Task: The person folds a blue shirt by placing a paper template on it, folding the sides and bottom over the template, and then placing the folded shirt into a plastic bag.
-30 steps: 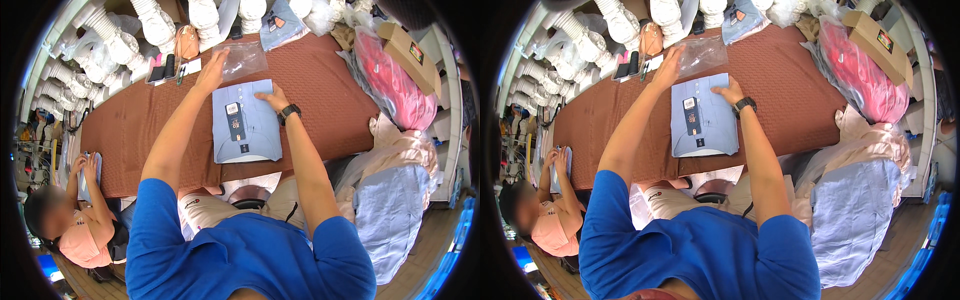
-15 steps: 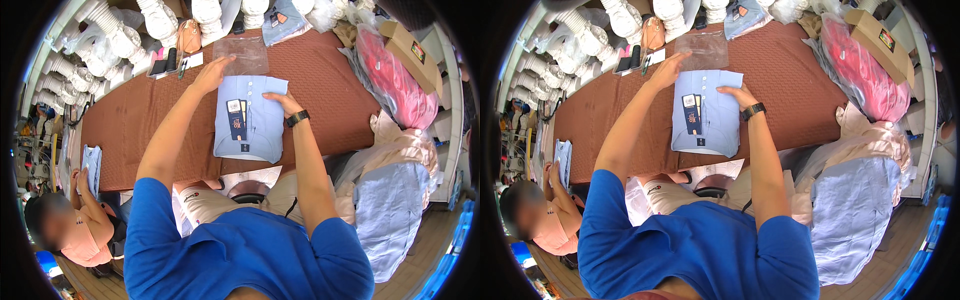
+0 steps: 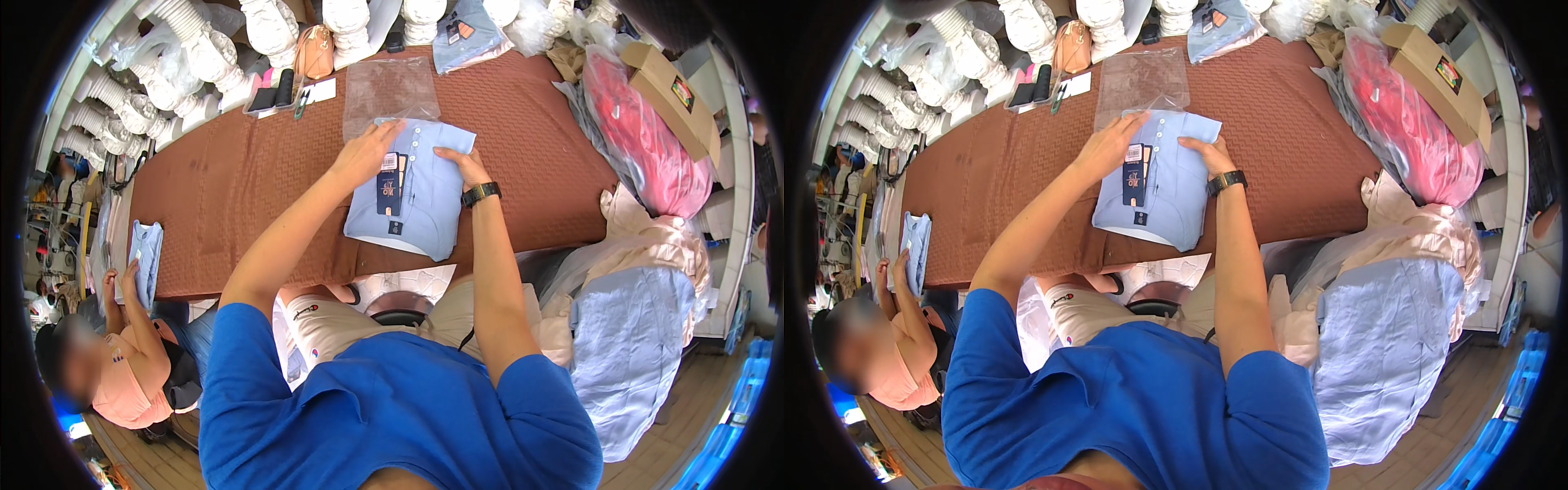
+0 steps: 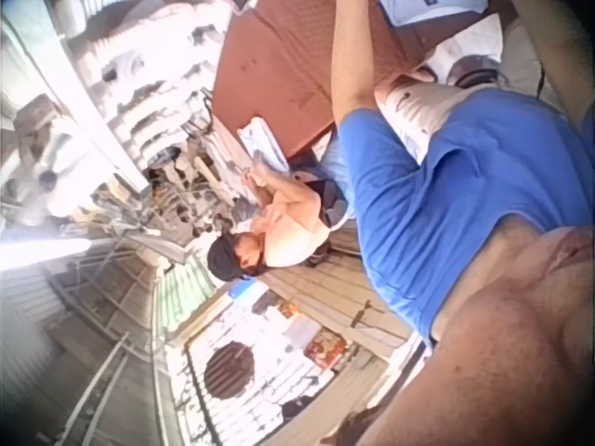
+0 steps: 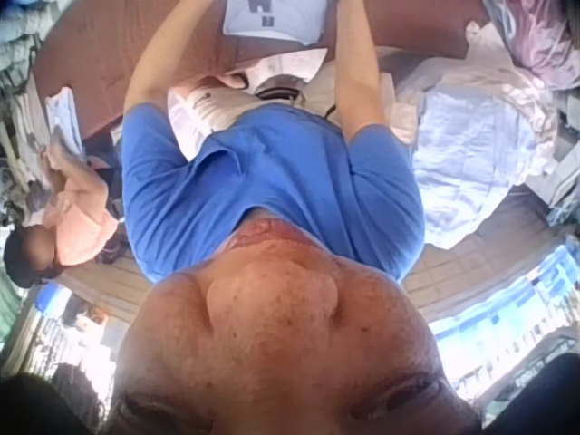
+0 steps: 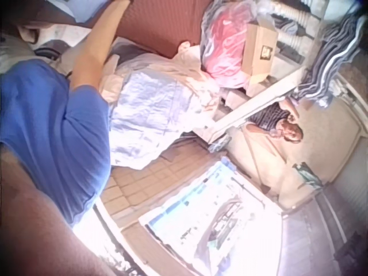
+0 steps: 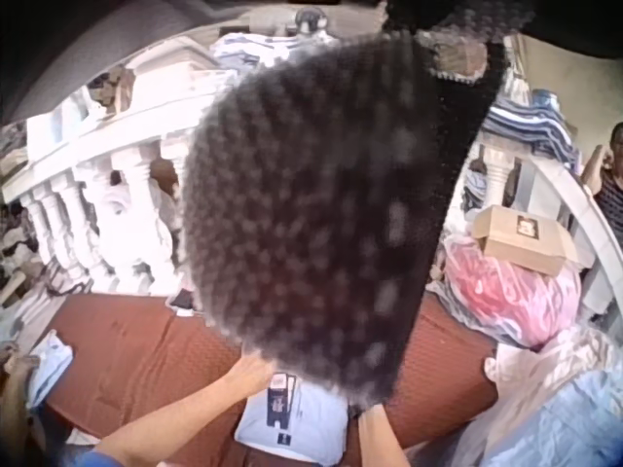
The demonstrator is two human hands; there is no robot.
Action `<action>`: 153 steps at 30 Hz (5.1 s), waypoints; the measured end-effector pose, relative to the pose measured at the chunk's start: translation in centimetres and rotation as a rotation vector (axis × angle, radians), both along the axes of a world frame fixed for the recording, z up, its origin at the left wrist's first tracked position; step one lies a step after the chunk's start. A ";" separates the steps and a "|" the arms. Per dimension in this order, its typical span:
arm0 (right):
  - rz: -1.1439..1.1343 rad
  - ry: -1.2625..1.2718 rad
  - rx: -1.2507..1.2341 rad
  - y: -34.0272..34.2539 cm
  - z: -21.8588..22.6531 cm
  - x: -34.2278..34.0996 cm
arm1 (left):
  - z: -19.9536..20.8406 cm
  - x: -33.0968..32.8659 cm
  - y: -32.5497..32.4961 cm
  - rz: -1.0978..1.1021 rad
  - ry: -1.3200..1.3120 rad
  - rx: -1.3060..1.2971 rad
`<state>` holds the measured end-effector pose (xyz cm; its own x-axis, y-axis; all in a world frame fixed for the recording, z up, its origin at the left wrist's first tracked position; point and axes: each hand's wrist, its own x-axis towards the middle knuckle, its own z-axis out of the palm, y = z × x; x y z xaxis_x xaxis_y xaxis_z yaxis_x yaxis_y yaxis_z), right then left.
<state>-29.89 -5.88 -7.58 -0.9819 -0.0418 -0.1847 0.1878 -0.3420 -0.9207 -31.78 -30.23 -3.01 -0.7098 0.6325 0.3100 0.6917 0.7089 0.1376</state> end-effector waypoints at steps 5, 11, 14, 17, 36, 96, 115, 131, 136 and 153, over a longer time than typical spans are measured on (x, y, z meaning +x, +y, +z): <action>-0.025 -0.036 -0.060 0.4 -1.2 0.0 | -0.7 2.0 0.8 -0.006 -0.007 0.128; -0.026 0.019 -0.065 -0.1 -0.4 0.6 | 0.6 0.0 0.6 0.003 0.004 0.229; -0.034 0.034 -0.025 -0.5 0.0 0.6 | 0.5 0.6 2.0 -0.109 -0.001 0.216; -0.005 0.063 0.010 -0.2 0.0 0.0 | 0.1 0.8 2.8 -0.124 -0.023 0.192; -0.042 0.109 0.254 0.2 -1.8 -4.1 | 0.2 -1.9 6.4 -0.124 0.217 -0.189; -0.233 0.054 0.655 0.4 -5.4 -0.6 | 0.2 0.7 6.9 -0.327 0.007 -0.091; -0.470 0.330 1.136 -0.7 -1.2 3.5 | -1.4 6.3 -1.9 0.269 -0.094 0.524; -0.036 0.782 1.365 -2.6 1.3 -0.6 | -4.6 5.9 2.1 -0.016 0.012 0.365; -0.105 0.800 1.309 -2.2 1.6 -1.3 | -5.1 7.6 3.0 0.059 0.152 0.265; -0.147 0.799 1.345 -4.3 2.1 -1.4 | -3.3 1.9 0.2 0.146 0.145 0.393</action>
